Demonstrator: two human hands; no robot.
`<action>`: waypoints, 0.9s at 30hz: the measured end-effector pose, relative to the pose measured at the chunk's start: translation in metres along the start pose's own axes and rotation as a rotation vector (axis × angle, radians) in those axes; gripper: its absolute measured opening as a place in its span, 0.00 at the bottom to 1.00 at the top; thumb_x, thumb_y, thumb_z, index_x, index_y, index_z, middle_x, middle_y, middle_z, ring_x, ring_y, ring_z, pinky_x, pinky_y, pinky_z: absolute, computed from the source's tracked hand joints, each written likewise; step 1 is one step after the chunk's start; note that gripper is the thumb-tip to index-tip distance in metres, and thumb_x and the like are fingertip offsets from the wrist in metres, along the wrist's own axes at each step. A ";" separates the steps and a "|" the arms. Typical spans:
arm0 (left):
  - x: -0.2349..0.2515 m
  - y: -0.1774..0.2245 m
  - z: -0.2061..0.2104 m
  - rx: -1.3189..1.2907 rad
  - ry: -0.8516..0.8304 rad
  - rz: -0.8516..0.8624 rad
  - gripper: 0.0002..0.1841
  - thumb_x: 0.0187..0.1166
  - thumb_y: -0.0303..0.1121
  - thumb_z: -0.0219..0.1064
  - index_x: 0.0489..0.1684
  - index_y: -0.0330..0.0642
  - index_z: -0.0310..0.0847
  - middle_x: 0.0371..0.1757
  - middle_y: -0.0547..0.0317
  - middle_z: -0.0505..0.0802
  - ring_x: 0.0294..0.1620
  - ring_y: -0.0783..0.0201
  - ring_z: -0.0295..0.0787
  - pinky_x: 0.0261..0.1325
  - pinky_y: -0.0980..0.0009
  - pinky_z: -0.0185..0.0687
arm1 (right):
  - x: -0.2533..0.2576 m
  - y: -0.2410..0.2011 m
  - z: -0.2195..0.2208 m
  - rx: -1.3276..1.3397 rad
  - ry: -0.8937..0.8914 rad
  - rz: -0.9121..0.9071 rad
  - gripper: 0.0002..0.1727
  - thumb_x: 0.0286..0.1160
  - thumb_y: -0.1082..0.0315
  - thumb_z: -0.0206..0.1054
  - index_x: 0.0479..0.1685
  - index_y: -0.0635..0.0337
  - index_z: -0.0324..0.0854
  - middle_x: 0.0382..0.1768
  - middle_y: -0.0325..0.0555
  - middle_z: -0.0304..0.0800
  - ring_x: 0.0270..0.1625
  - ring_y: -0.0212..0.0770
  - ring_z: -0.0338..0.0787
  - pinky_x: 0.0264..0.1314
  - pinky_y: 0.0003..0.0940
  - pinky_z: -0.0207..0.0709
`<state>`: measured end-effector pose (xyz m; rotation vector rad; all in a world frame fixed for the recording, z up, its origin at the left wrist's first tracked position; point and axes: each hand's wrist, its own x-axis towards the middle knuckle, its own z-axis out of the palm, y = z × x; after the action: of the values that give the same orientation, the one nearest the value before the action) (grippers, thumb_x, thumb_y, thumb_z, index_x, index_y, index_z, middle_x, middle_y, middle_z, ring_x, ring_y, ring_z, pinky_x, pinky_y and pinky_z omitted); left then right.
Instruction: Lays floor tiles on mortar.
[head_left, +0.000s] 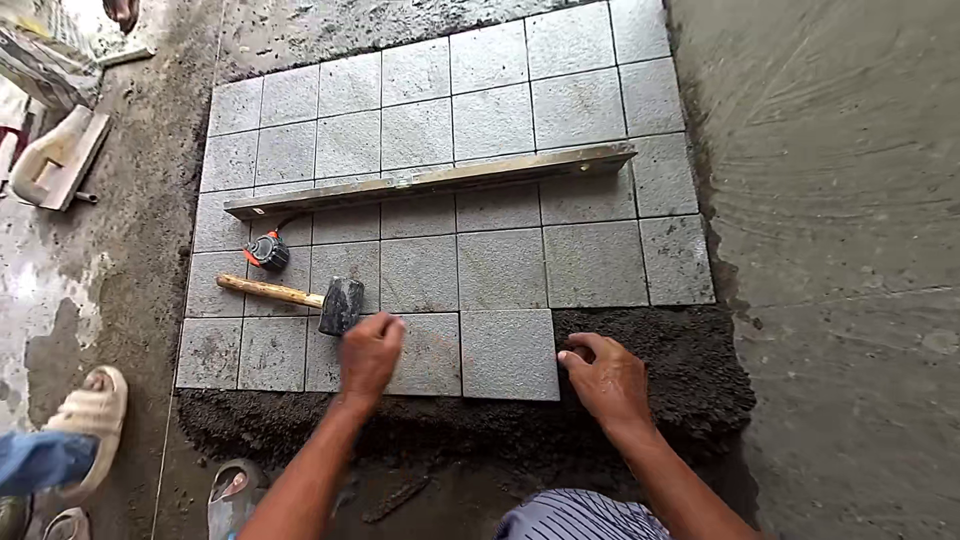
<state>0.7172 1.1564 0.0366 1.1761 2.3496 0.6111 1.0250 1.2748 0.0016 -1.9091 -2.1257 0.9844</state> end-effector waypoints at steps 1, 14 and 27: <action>0.016 -0.022 -0.037 0.098 0.120 0.054 0.14 0.86 0.39 0.63 0.50 0.39 0.91 0.46 0.48 0.95 0.47 0.51 0.94 0.54 0.44 0.87 | -0.005 0.002 0.003 -0.021 0.056 -0.081 0.16 0.76 0.69 0.72 0.60 0.65 0.87 0.52 0.65 0.89 0.53 0.65 0.90 0.57 0.69 0.80; 0.110 -0.138 -0.100 0.787 -0.341 0.282 0.06 0.70 0.33 0.74 0.37 0.43 0.84 0.36 0.48 0.91 0.41 0.41 0.90 0.43 0.37 0.81 | -0.046 0.006 0.054 -0.266 -0.073 -0.299 0.33 0.73 0.55 0.75 0.82 0.46 0.77 0.92 0.48 0.59 0.93 0.54 0.57 0.86 0.64 0.59; -0.069 0.055 0.040 -0.428 -0.527 -0.140 0.30 0.90 0.59 0.41 0.49 0.41 0.80 0.19 0.60 0.81 0.14 0.63 0.76 0.18 0.65 0.77 | -0.050 0.014 0.058 -0.081 -0.035 -0.242 0.45 0.74 0.55 0.74 0.92 0.56 0.59 0.91 0.44 0.61 0.94 0.46 0.58 0.91 0.65 0.49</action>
<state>0.8116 1.1367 0.0477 0.8415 1.7303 0.6230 1.0183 1.2070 -0.0346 -1.6261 -2.3802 0.9007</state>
